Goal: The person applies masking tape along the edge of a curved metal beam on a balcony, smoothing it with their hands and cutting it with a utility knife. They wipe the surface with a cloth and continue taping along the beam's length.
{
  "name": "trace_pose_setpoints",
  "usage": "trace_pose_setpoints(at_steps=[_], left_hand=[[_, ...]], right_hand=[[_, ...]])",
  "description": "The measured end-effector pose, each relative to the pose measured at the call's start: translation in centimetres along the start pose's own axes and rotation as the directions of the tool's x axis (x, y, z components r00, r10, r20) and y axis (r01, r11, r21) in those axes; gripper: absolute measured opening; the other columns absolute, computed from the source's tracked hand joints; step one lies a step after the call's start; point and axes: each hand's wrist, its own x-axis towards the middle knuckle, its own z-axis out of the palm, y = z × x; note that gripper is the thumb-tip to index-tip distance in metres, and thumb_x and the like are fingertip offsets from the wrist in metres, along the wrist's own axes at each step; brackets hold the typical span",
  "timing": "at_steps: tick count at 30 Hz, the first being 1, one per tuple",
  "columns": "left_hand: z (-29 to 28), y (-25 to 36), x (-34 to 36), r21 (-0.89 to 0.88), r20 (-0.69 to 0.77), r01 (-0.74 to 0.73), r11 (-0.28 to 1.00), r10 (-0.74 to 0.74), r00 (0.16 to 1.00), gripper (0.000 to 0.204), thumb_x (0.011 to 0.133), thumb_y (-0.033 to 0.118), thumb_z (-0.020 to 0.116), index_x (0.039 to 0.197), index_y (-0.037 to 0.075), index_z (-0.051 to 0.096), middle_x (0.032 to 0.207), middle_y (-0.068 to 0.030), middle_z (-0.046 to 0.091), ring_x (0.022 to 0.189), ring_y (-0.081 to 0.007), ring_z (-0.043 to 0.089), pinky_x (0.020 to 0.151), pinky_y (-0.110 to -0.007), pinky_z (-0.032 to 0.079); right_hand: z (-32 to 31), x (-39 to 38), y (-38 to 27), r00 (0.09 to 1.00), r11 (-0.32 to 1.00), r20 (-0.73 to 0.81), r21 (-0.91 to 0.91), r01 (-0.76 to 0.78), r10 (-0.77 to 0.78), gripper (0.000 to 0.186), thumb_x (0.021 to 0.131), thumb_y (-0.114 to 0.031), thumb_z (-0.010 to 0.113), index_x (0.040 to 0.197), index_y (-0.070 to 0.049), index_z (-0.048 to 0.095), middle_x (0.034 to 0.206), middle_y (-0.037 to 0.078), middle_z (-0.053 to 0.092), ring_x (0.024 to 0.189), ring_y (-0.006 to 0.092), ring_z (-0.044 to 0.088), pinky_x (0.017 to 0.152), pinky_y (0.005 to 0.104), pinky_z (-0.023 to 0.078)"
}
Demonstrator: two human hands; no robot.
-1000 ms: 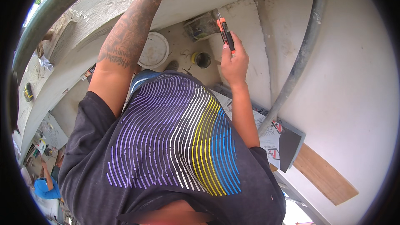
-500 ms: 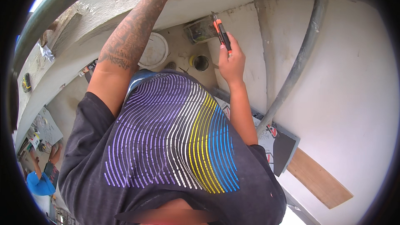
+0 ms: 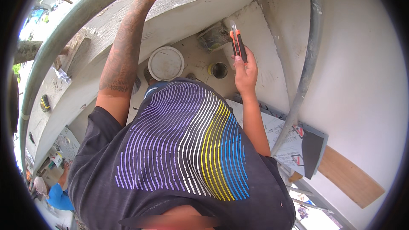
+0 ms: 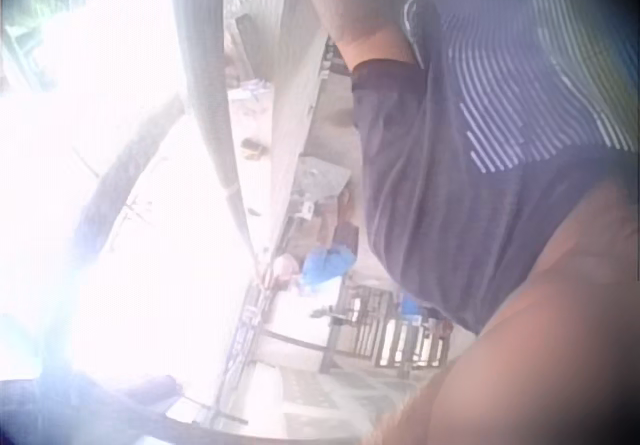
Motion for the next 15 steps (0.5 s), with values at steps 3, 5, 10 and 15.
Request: trace_pose_setpoints(at_steps=[3, 5, 10, 15], left_hand=[[-0.1, -3.1, 0.7, 0.184, 0.046, -0.058, 0.981, 0.051, 0.998, 0.038, 0.102, 0.031, 0.061, 0.126, 0.004, 0.071, 0.128, -0.0225, 0.070, 0.118, -0.0420, 0.064, 0.106, -0.053, 0.047], [1.3, -5.5, 1.1, 0.261, 0.067, -0.080, 0.962, 0.065, 0.996, 0.041, 0.104, 0.031, 0.060, 0.132, 0.003, 0.069, 0.135, -0.0239, 0.069, 0.124, -0.0448, 0.063, 0.111, -0.054, 0.046], [-1.2, -3.4, 0.1, 0.196, 0.131, -0.113, 0.974, 0.089, 0.987, 0.043, 0.107, 0.030, 0.058, 0.138, 0.002, 0.067, 0.142, -0.0273, 0.067, 0.132, -0.0496, 0.061, 0.117, -0.057, 0.043], [-10.3, 4.8, -4.7, -0.024, 0.183, -0.002, 1.000, 0.006, 0.983, 0.027, 0.109, 0.022, 0.064, 0.119, -0.003, 0.064, 0.106, -0.0253, 0.077, 0.102, -0.0469, 0.075, 0.093, -0.054, 0.056]], right_hand=[[0.4, -1.4, 1.4, 0.991, 0.921, 0.080, 0.367, -0.128, 0.106, 0.043, 0.110, -0.021, 0.069, 0.147, 0.000, 0.058, 0.115, 0.010, 0.076, 0.094, 0.0139, 0.068, 0.083, 0.0307, 0.057], [1.7, -1.9, 1.5, 0.980, 0.853, 0.144, 0.484, -0.192, 0.139, 0.042, 0.110, -0.017, 0.069, 0.146, 0.000, 0.057, 0.115, 0.010, 0.076, 0.090, 0.0129, 0.067, 0.087, 0.0296, 0.057], [4.7, -4.3, 1.6, 0.958, 0.834, 0.198, 0.475, -0.279, 0.208, 0.046, 0.107, -0.010, 0.066, 0.149, -0.001, 0.052, 0.116, 0.012, 0.074, 0.095, 0.0172, 0.073, 0.088, 0.0335, 0.060], [6.7, -6.8, 2.0, 0.939, 0.723, 0.181, 0.601, -0.340, 0.292, 0.043, 0.105, -0.009, 0.065, 0.144, 0.000, 0.051, 0.109, 0.012, 0.073, 0.091, 0.0209, 0.076, 0.084, 0.0364, 0.062]])
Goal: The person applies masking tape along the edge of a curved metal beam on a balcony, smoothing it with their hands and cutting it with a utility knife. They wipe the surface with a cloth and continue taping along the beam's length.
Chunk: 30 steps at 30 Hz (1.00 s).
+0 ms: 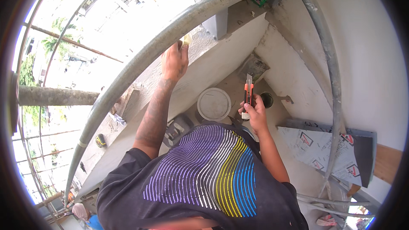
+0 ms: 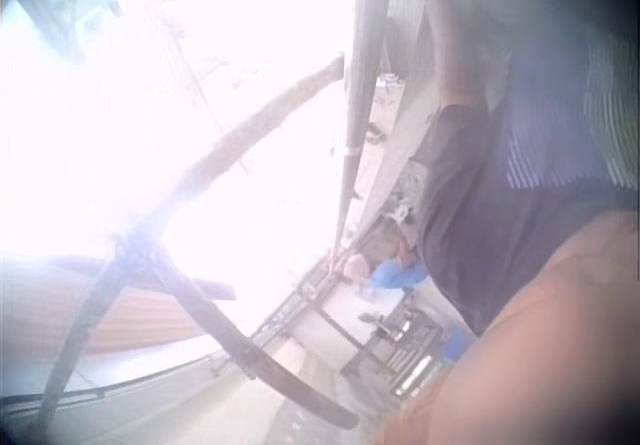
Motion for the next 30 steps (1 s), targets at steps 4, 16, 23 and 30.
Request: trace_pose_setpoints(at_steps=[4, 16, 23, 30], left_hand=[[-1.7, 2.1, -5.5, -0.348, 0.228, 0.227, 0.910, -0.153, 0.962, 0.025, 0.106, 0.017, 0.068, 0.125, 0.001, 0.063, 0.118, -0.0206, 0.075, 0.108, -0.0381, 0.069, 0.104, -0.049, 0.044], [-4.4, 11.6, -18.7, -0.325, -0.156, -0.250, 0.912, 0.210, 0.965, 0.033, 0.097, -0.004, 0.072, 0.126, 0.006, 0.059, 0.124, -0.0160, 0.073, 0.118, -0.0346, 0.071, 0.119, -0.059, 0.039], [-6.6, 18.9, -24.6, -0.481, -0.021, -0.135, 0.866, 0.142, 0.990, 0.035, 0.096, -0.006, 0.071, 0.127, 0.006, 0.061, 0.132, -0.0169, 0.072, 0.142, -0.0385, 0.062, 0.128, -0.062, 0.036], [-9.6, 21.7, -26.2, -0.348, 0.153, -0.132, 0.928, 0.195, 0.969, 0.026, 0.099, 0.001, 0.070, 0.124, 0.005, 0.064, 0.133, -0.0180, 0.071, 0.153, -0.0381, 0.053, 0.130, -0.057, 0.036]], right_hand=[[1.1, -1.6, 0.2, 0.998, 0.996, -0.024, 0.062, -0.057, 0.058, 0.041, 0.104, -0.009, 0.062, 0.144, -0.002, 0.051, 0.108, 0.012, 0.072, 0.079, 0.0190, 0.075, 0.072, 0.0337, 0.062], [-2.1, -1.1, -2.1, 0.954, 1.000, 0.301, 0.002, -0.015, 0.014, 0.034, 0.113, -0.039, 0.063, 0.125, -0.008, 0.062, 0.092, 0.006, 0.070, 0.072, 0.0146, 0.070, 0.067, 0.0307, 0.058], [0.0, -3.2, -11.0, 0.768, 0.988, 0.633, 0.152, 0.001, -0.098, 0.033, 0.111, -0.029, 0.067, 0.133, -0.005, 0.063, 0.105, 0.007, 0.073, 0.088, 0.0160, 0.073, 0.083, 0.0335, 0.060], [2.5, -5.8, -15.0, 0.718, 0.972, 0.658, 0.115, 0.205, -0.230, 0.024, 0.100, -0.013, 0.082, 0.119, -0.006, 0.068, 0.099, 0.002, 0.073, 0.090, 0.0107, 0.070, 0.083, 0.0311, 0.058]])
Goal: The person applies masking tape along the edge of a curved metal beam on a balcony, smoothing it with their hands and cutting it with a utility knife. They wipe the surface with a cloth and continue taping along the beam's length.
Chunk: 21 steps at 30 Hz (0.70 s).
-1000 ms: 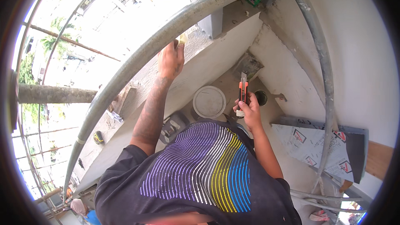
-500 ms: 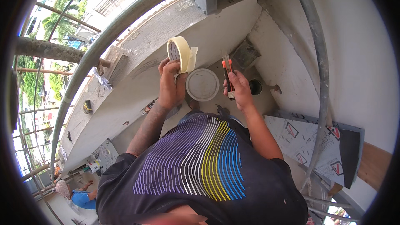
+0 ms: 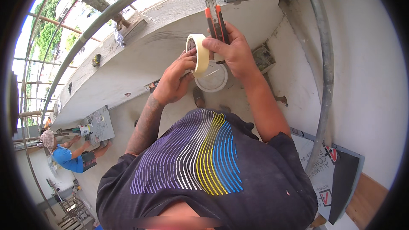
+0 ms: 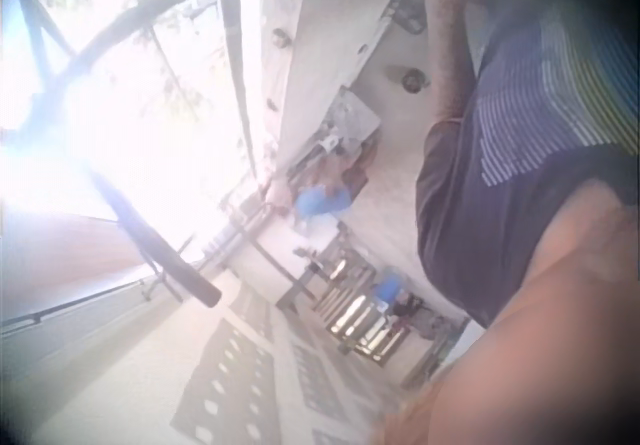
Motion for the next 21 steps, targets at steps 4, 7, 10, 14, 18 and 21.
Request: trace_pose_setpoints(at_steps=[4, 7, 10, 14, 18, 21], left_hand=[[-0.7, 1.8, -0.1, -0.262, -0.051, 0.118, 0.958, -0.136, 0.989, 0.030, 0.093, -0.001, 0.075, 0.121, -0.001, 0.065, 0.128, -0.0160, 0.073, 0.135, -0.0339, 0.064, 0.121, -0.048, 0.044], [1.3, 2.7, 0.2, -0.290, -0.136, 0.303, 0.908, -0.353, 0.926, 0.036, 0.092, 0.008, 0.082, 0.123, -0.001, 0.066, 0.123, -0.0142, 0.074, 0.121, -0.0289, 0.067, 0.114, -0.045, 0.047], [2.5, 2.6, 0.5, -0.070, -0.185, 0.294, 0.953, -0.302, 0.935, 0.037, 0.090, 0.011, 0.086, 0.122, 0.002, 0.070, 0.119, -0.0123, 0.076, 0.115, -0.0287, 0.067, 0.111, -0.045, 0.048], [2.6, 2.7, 0.7, 0.118, -0.118, 0.075, 0.990, -0.061, 0.991, 0.032, 0.089, 0.012, 0.087, 0.116, 0.005, 0.074, 0.116, -0.0105, 0.076, 0.116, -0.0317, 0.068, 0.109, -0.046, 0.049], [3.4, 2.4, -0.1, 0.132, -0.074, -0.021, 0.991, 0.031, 0.997, 0.030, 0.089, 0.010, 0.087, 0.116, 0.005, 0.074, 0.115, -0.0105, 0.076, 0.116, -0.0323, 0.070, 0.109, -0.047, 0.049], [3.8, 2.2, -0.5, 0.063, -0.009, 0.013, 0.998, -0.013, 1.000, 0.029, 0.088, 0.009, 0.086, 0.115, 0.006, 0.075, 0.117, -0.0110, 0.076, 0.114, -0.0340, 0.071, 0.110, -0.048, 0.048]], right_hand=[[1.4, -1.2, -0.6, 1.000, 1.000, 0.007, -0.004, 0.007, -0.007, 0.022, 0.098, -0.010, 0.082, 0.114, -0.006, 0.068, 0.099, 0.001, 0.072, 0.091, 0.0103, 0.068, 0.083, 0.0313, 0.058], [1.7, -1.6, -0.8, 0.999, 1.000, -0.044, -0.014, 0.019, -0.020, 0.022, 0.098, -0.009, 0.082, 0.113, -0.005, 0.068, 0.099, 0.001, 0.071, 0.090, 0.0103, 0.068, 0.082, 0.0316, 0.058], [1.6, -1.9, -0.8, 0.993, 0.993, -0.102, 0.101, -0.053, 0.064, 0.021, 0.098, -0.008, 0.081, 0.114, -0.005, 0.068, 0.099, 0.001, 0.070, 0.089, 0.0110, 0.068, 0.081, 0.0319, 0.058], [-0.2, -2.1, 0.2, 0.963, 0.893, -0.080, 0.401, -0.204, 0.257, 0.017, 0.100, -0.008, 0.076, 0.114, -0.006, 0.067, 0.098, 0.001, 0.069, 0.089, 0.0134, 0.070, 0.079, 0.0330, 0.059], [-1.9, -2.7, 1.9, 0.926, 0.761, 0.011, 0.566, -0.317, 0.377, 0.014, 0.106, -0.019, 0.073, 0.114, -0.009, 0.069, 0.100, 0.001, 0.075, 0.087, 0.0144, 0.074, 0.079, 0.0356, 0.063], [-2.2, -3.4, 2.6, 0.892, 0.710, 0.023, 0.596, -0.375, 0.452, 0.014, 0.108, -0.022, 0.072, 0.113, -0.009, 0.069, 0.101, 0.002, 0.076, 0.087, 0.0149, 0.074, 0.078, 0.0364, 0.063]])
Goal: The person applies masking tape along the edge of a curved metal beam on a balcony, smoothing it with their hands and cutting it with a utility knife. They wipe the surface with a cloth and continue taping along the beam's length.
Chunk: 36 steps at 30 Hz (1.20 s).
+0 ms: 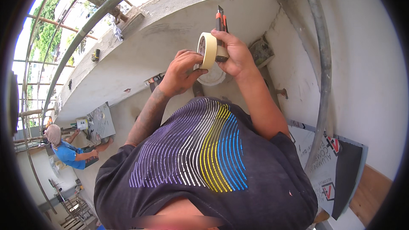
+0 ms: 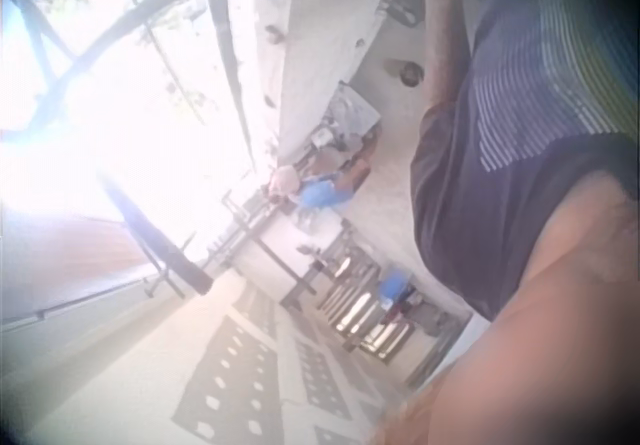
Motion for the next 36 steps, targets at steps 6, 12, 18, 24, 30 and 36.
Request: trace_pose_setpoints(at_steps=[6, 12, 18, 24, 30, 36], left_hand=[[1.6, -1.0, -1.2, -0.630, -0.009, 0.245, 0.737, -0.322, 0.947, 0.040, 0.100, 0.009, 0.079, 0.135, 0.000, 0.062, 0.121, -0.0113, 0.077, 0.116, -0.0227, 0.072, 0.112, -0.042, 0.049], [-1.0, -2.0, -0.8, -0.927, -0.032, 0.161, 0.337, -0.502, 0.864, 0.047, 0.112, 0.015, 0.061, 0.151, -0.006, 0.046, 0.127, -0.0166, 0.074, 0.122, -0.0196, 0.068, 0.108, -0.039, 0.053], [-2.8, -2.7, -4.2, -0.953, -0.068, 0.103, 0.284, -0.536, 0.842, 0.051, 0.114, 0.021, 0.058, 0.156, -0.005, 0.044, 0.126, -0.0163, 0.074, 0.120, -0.0192, 0.069, 0.106, -0.037, 0.054], [-1.8, -3.4, -4.9, -0.915, -0.075, 0.166, 0.369, -0.558, 0.827, 0.061, 0.104, 0.006, 0.075, 0.155, -0.004, 0.043, 0.122, -0.0128, 0.076, 0.113, -0.0165, 0.070, 0.099, -0.035, 0.056], [0.5, -3.1, -7.4, -0.914, -0.131, 0.071, 0.399, -0.457, 0.880, 0.081, 0.100, 0.006, 0.080, 0.164, -0.002, 0.030, 0.134, -0.0151, 0.071, 0.130, -0.0185, 0.065, 0.109, -0.038, 0.054], [0.7, -2.5, -8.6, -0.892, -0.129, 0.120, 0.435, -0.500, 0.856, 0.086, 0.094, -0.007, 0.072, 0.167, -0.003, 0.025, 0.135, -0.0154, 0.071, 0.131, -0.0202, 0.066, 0.109, -0.039, 0.055]], right_hand=[[-0.6, 0.5, 1.2, 0.988, 0.996, -0.149, -0.080, 0.027, -0.039, 0.019, 0.109, -0.026, 0.072, 0.119, -0.010, 0.067, 0.098, 0.003, 0.074, 0.078, 0.0150, 0.072, 0.070, 0.0355, 0.062], [-4.2, -0.2, 2.3, 0.987, 0.943, -0.134, -0.330, 0.040, -0.089, 0.026, 0.108, -0.023, 0.071, 0.129, -0.011, 0.063, 0.095, 0.003, 0.070, 0.070, 0.0139, 0.068, 0.063, 0.0323, 0.056], [-6.2, -1.0, 5.0, 0.986, 0.919, -0.166, -0.392, -0.037, -0.031, 0.032, 0.110, -0.029, 0.066, 0.135, -0.009, 0.063, 0.090, 0.005, 0.070, 0.066, 0.0169, 0.068, 0.060, 0.0347, 0.055], [-9.3, -1.6, 6.8, 0.969, 0.918, -0.245, -0.378, -0.121, 0.027, 0.050, 0.114, -0.061, 0.051, 0.124, -0.014, 0.062, 0.079, 0.001, 0.058, 0.057, 0.0149, 0.059, 0.049, 0.0298, 0.046], [-7.9, -1.5, 7.1, 0.951, 0.869, -0.310, -0.470, -0.154, 0.001, 0.051, 0.110, -0.063, 0.059, 0.113, -0.012, 0.059, 0.074, 0.000, 0.056, 0.051, 0.0144, 0.053, 0.046, 0.0297, 0.043], [-6.5, 0.7, 6.1, 0.985, 0.812, -0.172, -0.575, -0.098, -0.002, 0.042, 0.114, -0.052, 0.057, 0.110, -0.011, 0.061, 0.074, 0.000, 0.057, 0.051, 0.0137, 0.053, 0.046, 0.0298, 0.045]])
